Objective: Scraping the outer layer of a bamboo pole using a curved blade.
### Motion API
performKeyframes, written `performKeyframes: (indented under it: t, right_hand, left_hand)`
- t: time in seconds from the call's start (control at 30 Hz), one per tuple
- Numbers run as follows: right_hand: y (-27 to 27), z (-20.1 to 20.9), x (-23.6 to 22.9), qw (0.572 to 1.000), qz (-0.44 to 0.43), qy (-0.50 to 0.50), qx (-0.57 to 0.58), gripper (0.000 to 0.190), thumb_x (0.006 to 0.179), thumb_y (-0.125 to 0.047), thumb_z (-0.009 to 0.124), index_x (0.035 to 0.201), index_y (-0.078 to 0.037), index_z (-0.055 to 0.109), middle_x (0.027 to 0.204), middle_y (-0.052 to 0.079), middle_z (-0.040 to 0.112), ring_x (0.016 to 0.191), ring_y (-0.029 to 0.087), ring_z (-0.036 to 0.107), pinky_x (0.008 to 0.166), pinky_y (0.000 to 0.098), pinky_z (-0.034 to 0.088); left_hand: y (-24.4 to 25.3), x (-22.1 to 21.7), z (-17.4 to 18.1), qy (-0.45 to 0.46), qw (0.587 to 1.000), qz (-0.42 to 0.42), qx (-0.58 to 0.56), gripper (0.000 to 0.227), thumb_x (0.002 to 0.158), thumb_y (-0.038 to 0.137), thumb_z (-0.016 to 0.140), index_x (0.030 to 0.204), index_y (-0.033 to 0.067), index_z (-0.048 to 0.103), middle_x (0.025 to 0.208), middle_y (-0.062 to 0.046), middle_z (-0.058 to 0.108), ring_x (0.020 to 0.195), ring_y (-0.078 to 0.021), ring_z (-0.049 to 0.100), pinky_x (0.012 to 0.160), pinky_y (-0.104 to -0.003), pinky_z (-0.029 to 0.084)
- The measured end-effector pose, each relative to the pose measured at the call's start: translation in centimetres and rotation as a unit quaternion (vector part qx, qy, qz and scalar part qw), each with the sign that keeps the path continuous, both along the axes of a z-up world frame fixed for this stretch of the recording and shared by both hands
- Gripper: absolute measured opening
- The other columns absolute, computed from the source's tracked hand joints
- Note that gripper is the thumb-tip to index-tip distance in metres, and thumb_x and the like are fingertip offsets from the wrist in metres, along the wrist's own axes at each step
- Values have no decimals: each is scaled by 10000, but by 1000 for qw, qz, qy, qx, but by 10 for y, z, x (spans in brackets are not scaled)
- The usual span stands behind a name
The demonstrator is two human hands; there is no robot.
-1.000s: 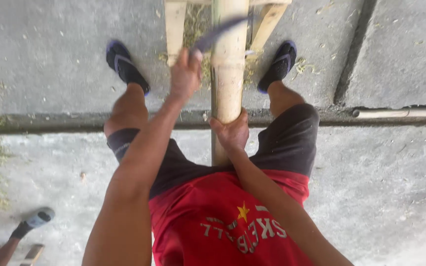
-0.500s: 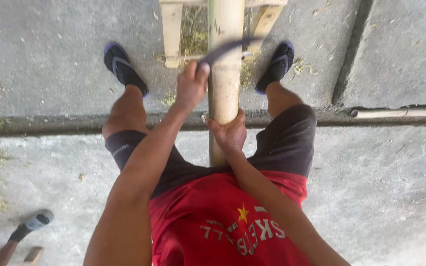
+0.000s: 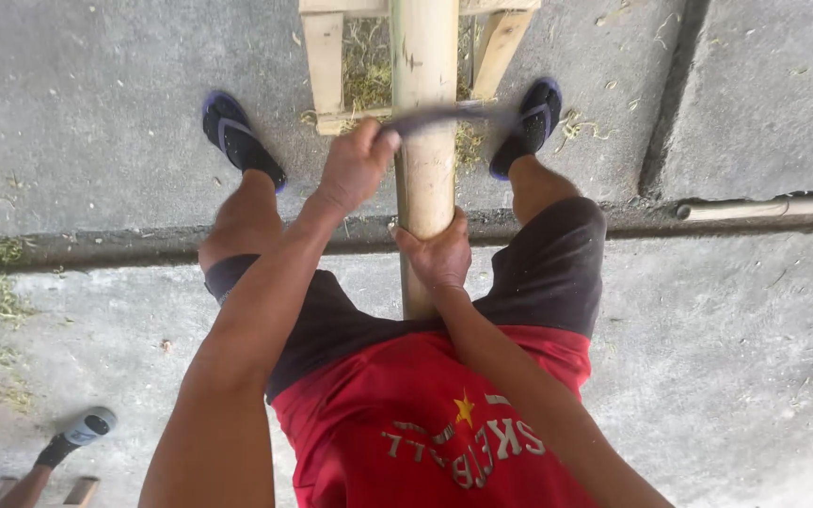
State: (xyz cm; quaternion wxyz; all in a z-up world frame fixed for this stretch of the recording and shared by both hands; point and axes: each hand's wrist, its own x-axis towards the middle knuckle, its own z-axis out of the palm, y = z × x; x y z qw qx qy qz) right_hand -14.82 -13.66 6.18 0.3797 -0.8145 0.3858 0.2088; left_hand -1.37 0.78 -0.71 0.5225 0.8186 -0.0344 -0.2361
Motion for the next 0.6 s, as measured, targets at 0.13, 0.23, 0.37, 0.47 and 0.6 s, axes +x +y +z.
performKeyframes:
  t: [0.13, 0.23, 0.37, 0.47, 0.6]
  right_hand:
    - [2, -1, -5, 1000, -4, 11, 9, 1067, 646, -488, 872, 1429, 28, 363, 1220, 253, 655, 1121, 390, 674, 997, 445, 522]
    - [0, 0, 4, 1000, -17, 18, 5, 1076, 626, -477, 874, 1429, 16, 355, 1227, 245, 648, 1121, 380, 673, 1006, 436, 521]
    - [2, 5, -3, 999, -15, 37, 8, 1074, 619, -461, 879, 1440, -1, 361, 1254, 239, 636, 1143, 382, 659, 1014, 445, 513]
    - [3, 6, 5, 999, -14, 30, 6, 1084, 625, -457, 887, 1448, 4, 353, 1273, 242, 621, 1164, 383, 646, 1027, 448, 503]
    - [-1, 7, 5, 998, -3, 62, 17, 1100, 648, -444, 873, 1478, 18, 318, 1299, 245, 594, 1184, 382, 632, 1044, 443, 494]
  left_hand:
    - [-2, 10, 18, -30, 997, -41, 52, 345, 1107, 409, 477, 1024, 91, 580, 630, 19, 583, 455, -50, 529, 370, -240, 432]
    - [-9, 24, 37, 10, 997, -11, 73, 320, 1120, 371, 434, 1095, 75, 554, 623, 12, 543, 421, -77, 470, 303, -273, 392]
    - [-3, 28, 31, -63, 979, -90, 171, 317, 1129, 348, 467, 1121, 42, 547, 631, 10, 560, 440, -78, 480, 341, -280, 404]
    - [-5, 51, 34, -133, 966, -78, 207, 309, 1126, 336, 498, 1131, 33, 555, 642, 11, 583, 471, -74, 502, 382, -279, 415]
    - [-27, 64, 67, -52, 978, -44, 199, 288, 1114, 264, 458, 1198, 4, 551, 647, 3, 583, 409, -81, 499, 289, -270, 389]
